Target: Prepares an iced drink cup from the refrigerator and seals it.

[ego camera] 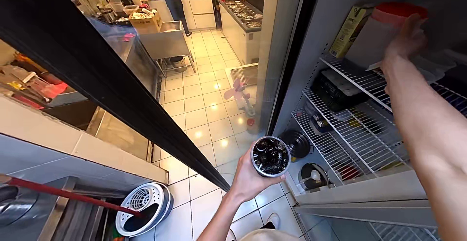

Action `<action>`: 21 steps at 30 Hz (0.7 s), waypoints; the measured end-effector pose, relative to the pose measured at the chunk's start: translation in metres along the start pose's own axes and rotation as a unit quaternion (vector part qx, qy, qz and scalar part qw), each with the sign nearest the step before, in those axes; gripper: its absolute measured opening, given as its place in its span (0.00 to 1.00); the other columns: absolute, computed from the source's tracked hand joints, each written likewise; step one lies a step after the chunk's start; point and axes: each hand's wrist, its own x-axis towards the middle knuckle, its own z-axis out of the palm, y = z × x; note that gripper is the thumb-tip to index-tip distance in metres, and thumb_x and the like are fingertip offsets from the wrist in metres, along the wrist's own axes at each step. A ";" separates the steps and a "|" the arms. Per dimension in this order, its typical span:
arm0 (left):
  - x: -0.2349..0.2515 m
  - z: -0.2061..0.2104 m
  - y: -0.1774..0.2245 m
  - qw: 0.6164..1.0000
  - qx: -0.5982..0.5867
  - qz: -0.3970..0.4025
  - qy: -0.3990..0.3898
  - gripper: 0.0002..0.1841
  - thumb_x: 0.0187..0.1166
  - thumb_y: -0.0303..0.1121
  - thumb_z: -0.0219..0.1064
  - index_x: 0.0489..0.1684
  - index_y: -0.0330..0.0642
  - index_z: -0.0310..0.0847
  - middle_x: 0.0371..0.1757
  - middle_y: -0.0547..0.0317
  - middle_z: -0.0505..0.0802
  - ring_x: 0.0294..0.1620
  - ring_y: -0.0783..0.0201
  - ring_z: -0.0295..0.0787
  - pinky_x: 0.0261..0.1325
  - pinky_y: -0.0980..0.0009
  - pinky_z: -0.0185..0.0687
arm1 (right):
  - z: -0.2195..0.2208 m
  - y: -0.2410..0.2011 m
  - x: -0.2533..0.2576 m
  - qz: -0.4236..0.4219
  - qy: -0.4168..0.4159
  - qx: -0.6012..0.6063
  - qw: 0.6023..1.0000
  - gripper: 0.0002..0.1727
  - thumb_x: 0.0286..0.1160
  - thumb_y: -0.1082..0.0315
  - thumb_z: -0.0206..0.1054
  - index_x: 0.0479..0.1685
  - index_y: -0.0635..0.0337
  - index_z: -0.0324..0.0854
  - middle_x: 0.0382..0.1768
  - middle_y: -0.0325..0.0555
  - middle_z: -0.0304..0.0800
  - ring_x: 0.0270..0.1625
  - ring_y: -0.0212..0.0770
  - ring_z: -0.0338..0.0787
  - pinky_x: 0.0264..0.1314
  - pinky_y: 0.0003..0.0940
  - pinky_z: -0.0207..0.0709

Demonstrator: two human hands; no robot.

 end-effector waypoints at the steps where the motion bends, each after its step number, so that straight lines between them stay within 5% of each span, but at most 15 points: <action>1: -0.002 -0.001 0.000 1.000 0.002 -0.002 0.000 0.54 0.41 0.49 0.95 0.74 0.34 0.72 0.61 0.62 0.94 0.65 0.70 0.90 0.74 0.66 0.87 | -0.002 0.000 0.000 -0.002 -0.018 0.001 1.000 0.40 0.80 0.32 0.58 0.68 0.62 0.81 0.65 0.49 0.88 0.72 0.37 0.83 0.78 0.37 0.73; 3: -0.007 -0.003 0.001 1.000 0.000 -0.004 -0.002 0.53 0.42 0.48 0.95 0.74 0.34 0.72 0.61 0.61 0.94 0.65 0.70 0.90 0.74 0.66 0.87 | -0.005 0.004 0.001 0.001 -0.045 0.002 0.999 0.43 0.81 0.33 0.58 0.76 0.64 0.74 0.71 0.53 0.83 0.77 0.39 0.80 0.82 0.37 0.70; 5: -0.014 -0.006 0.002 1.000 -0.004 -0.005 -0.004 0.53 0.42 0.47 0.95 0.73 0.33 0.72 0.61 0.60 0.94 0.65 0.69 0.90 0.75 0.66 0.87 | -0.010 0.005 -0.001 0.001 -0.071 -0.021 0.997 0.49 0.81 0.34 0.59 0.89 0.66 0.57 0.84 0.58 0.69 0.88 0.44 0.67 0.91 0.38 0.58; 9: -0.030 -0.015 0.004 1.000 -0.009 0.002 -0.010 0.53 0.43 0.47 0.95 0.74 0.32 0.72 0.62 0.60 0.93 0.67 0.69 0.89 0.75 0.66 0.86 | -0.029 -0.013 -0.039 -0.077 -0.049 -0.139 0.986 0.57 0.72 0.36 0.66 0.92 0.69 0.47 0.91 0.71 0.48 0.93 0.63 0.50 0.93 0.56 0.48; 12: -0.048 -0.023 0.007 1.000 -0.018 0.011 -0.016 0.53 0.43 0.45 0.95 0.75 0.31 0.71 0.63 0.58 0.93 0.67 0.69 0.89 0.76 0.66 0.85 | -0.051 -0.040 -0.103 -0.210 -0.106 -0.088 0.968 0.51 0.73 0.44 0.67 0.87 0.73 0.53 0.85 0.75 0.57 0.89 0.66 0.58 0.91 0.58 0.53; 14: -0.061 -0.030 0.007 0.999 -0.019 0.028 -0.018 0.54 0.43 0.45 0.95 0.75 0.31 0.71 0.64 0.57 0.93 0.68 0.68 0.89 0.77 0.65 0.85 | -0.066 -0.062 -0.157 -0.311 -0.199 -0.036 0.929 0.38 0.81 0.48 0.63 0.77 0.73 0.65 0.74 0.71 0.74 0.78 0.59 0.75 0.81 0.51 0.69; 17: -0.083 -0.047 0.006 0.999 -0.013 0.044 -0.025 0.53 0.43 0.44 0.95 0.75 0.32 0.72 0.65 0.58 0.92 0.69 0.67 0.88 0.77 0.64 0.84 | -0.086 -0.102 -0.247 -0.474 -0.263 0.058 0.838 0.22 0.82 0.57 0.66 0.57 0.70 0.81 0.52 0.63 0.88 0.59 0.53 0.88 0.63 0.48 0.81; 21: -0.121 -0.079 0.010 0.999 0.002 0.040 -0.027 0.54 0.43 0.45 0.95 0.75 0.30 0.71 0.65 0.57 0.92 0.69 0.68 0.88 0.77 0.65 0.84 | -0.109 -0.172 -0.353 -0.650 -0.267 0.132 0.699 0.12 0.76 0.62 0.72 0.52 0.58 0.85 0.51 0.53 0.91 0.60 0.50 0.88 0.64 0.48 0.78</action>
